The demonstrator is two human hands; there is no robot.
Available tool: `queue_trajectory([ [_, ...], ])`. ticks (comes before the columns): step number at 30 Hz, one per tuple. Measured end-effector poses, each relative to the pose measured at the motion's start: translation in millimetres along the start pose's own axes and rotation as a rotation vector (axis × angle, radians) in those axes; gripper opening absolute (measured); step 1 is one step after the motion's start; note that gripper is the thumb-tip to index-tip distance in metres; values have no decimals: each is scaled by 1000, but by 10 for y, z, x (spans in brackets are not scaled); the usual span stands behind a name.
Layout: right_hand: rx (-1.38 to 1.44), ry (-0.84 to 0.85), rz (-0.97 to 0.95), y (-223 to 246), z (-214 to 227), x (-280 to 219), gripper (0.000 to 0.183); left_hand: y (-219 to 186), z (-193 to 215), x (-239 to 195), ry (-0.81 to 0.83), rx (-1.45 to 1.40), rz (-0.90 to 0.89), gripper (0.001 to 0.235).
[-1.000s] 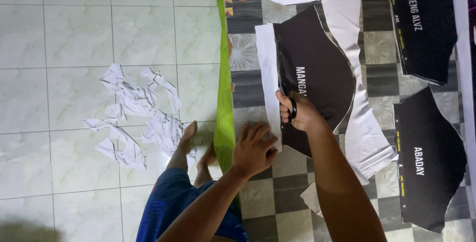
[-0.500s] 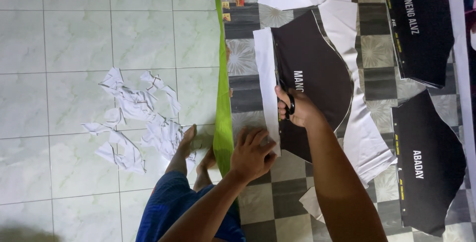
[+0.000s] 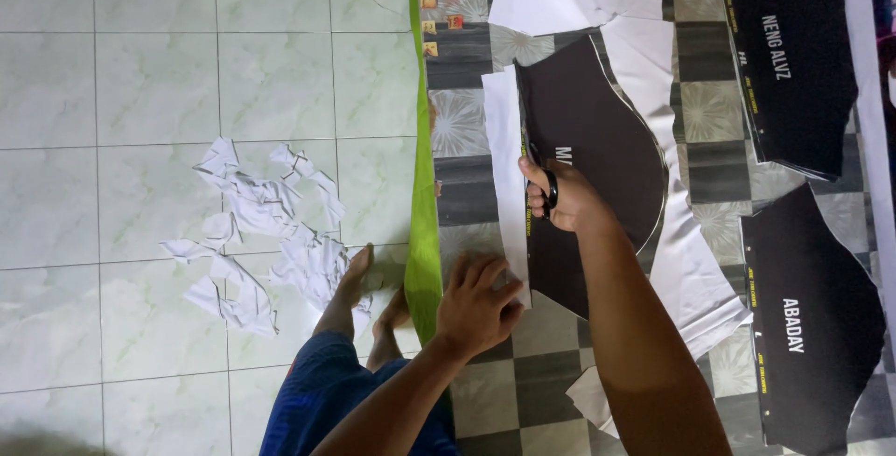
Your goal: The person uses scissors to cut a white t-shirt along the edge of a black paper pattern labeled 'MANGALA'. After cutting, they remove the excess fabric and place the patterned piece aside.
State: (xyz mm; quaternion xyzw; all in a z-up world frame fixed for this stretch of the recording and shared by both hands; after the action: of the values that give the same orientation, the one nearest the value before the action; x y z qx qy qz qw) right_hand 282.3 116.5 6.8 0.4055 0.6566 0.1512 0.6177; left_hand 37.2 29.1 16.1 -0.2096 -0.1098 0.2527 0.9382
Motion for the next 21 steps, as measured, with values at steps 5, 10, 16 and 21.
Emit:
queue_trajectory([
  [5, 30, 50, -29, 24, -62, -42, 49, -38, 60, -170, 118, -45, -163, 25],
  [10, -49, 183, 74, 14, -326, -825, 43, -390, 249, -431, 589, -291, -482, 20],
  [16, -229, 91, 524, -980, -377, -2396, 62, 41, -134, 219, 447, -34, -419, 73],
  [21, 527, -688, -46, -3149, -119, -3363, 51, 560, 298, 783, 389, -17, -199, 74],
])
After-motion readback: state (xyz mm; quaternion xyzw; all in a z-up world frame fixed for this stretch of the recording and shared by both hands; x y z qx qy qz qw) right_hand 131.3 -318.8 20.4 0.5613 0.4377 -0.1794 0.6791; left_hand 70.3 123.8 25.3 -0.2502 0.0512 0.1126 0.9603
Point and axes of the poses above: each hand's wrist, its own x-axis towards the middle knuckle, its own z-axis out of the back of the hand, y = z × x, the point moved 5 cm from there along x, towards the middle knuckle, and after that the axes turned 15 degrees about y, right-handed, at the moved point
